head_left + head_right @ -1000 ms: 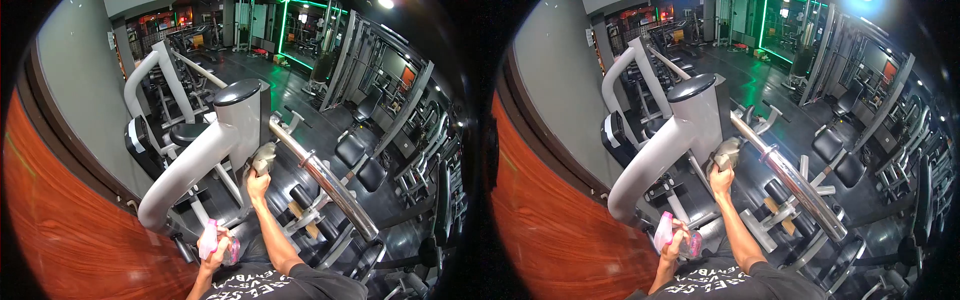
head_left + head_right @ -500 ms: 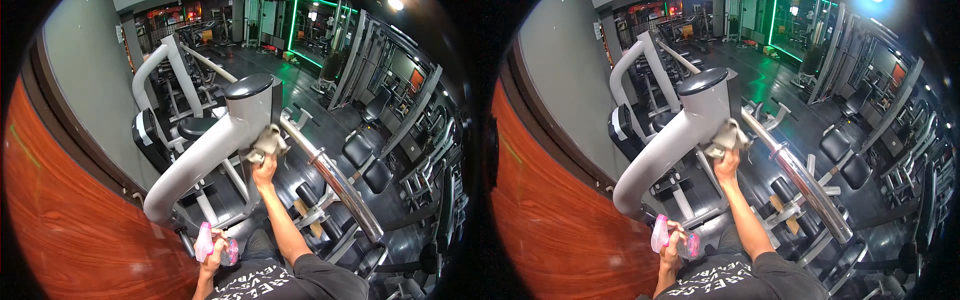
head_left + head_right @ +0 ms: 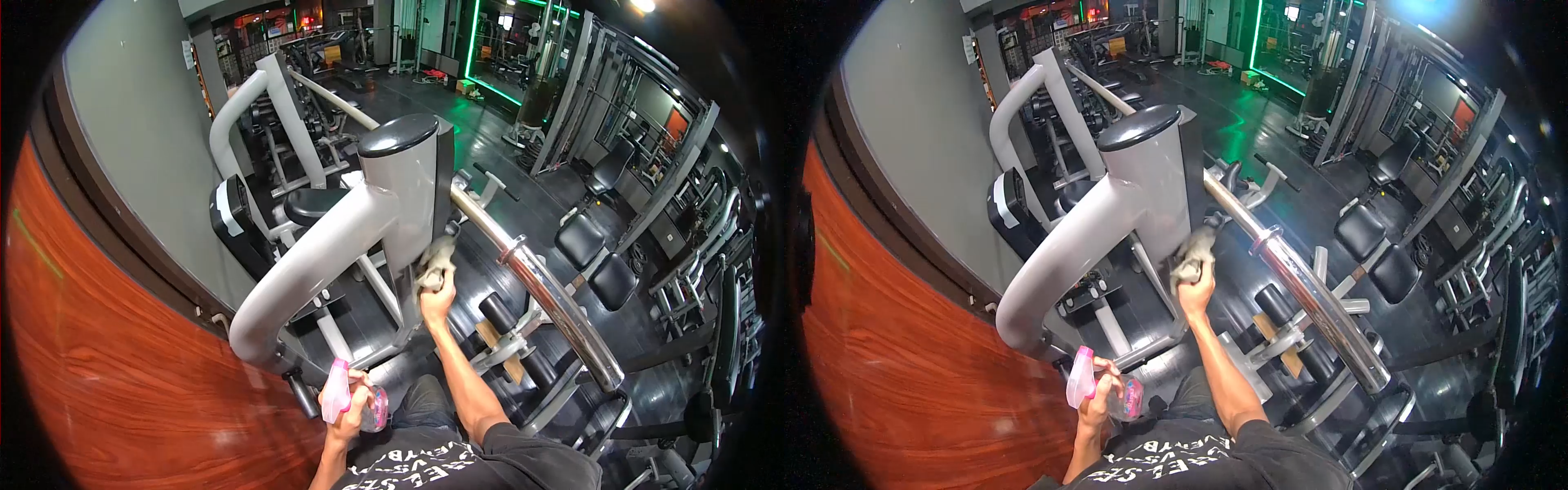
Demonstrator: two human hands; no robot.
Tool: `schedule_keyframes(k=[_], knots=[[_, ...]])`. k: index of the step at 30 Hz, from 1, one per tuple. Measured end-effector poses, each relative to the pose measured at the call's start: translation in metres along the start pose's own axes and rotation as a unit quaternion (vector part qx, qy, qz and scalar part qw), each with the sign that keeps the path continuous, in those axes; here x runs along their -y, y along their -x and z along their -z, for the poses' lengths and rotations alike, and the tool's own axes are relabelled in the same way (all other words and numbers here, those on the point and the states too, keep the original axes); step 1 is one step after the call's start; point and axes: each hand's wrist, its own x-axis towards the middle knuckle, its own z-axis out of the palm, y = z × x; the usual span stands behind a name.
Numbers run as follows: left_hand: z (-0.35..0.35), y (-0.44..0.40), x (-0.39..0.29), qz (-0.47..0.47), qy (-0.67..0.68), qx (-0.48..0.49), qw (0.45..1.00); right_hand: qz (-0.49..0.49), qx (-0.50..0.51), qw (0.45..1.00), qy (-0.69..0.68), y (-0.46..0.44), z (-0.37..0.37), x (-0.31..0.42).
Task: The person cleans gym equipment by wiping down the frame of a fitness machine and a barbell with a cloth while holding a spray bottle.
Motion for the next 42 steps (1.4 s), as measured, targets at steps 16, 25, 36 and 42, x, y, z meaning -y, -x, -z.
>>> schedule_keyframes(k=[16, 25, 36, 42], knots=[[0.006, -0.004, -0.003, -0.029, 0.026, -0.050, 0.998, 0.121, 0.102, 0.961, 0.226, 0.003, -0.042, 0.014], [-0.002, -0.005, 0.000, -0.032, 0.029, -0.026, 0.999, -0.135, 0.408, 0.889, 0.159, 0.090, 0.021, -0.058], [0.011, 0.006, -0.006, -0.033, -0.012, -0.030, 0.999, 0.134, 0.553, 0.808, 0.154, -0.076, 0.070, 0.106], [0.012, 0.004, -0.006, -0.047, 0.014, -0.053, 0.997, 0.196, 0.368, 0.908, 0.036, -0.111, 0.062, 0.164]])
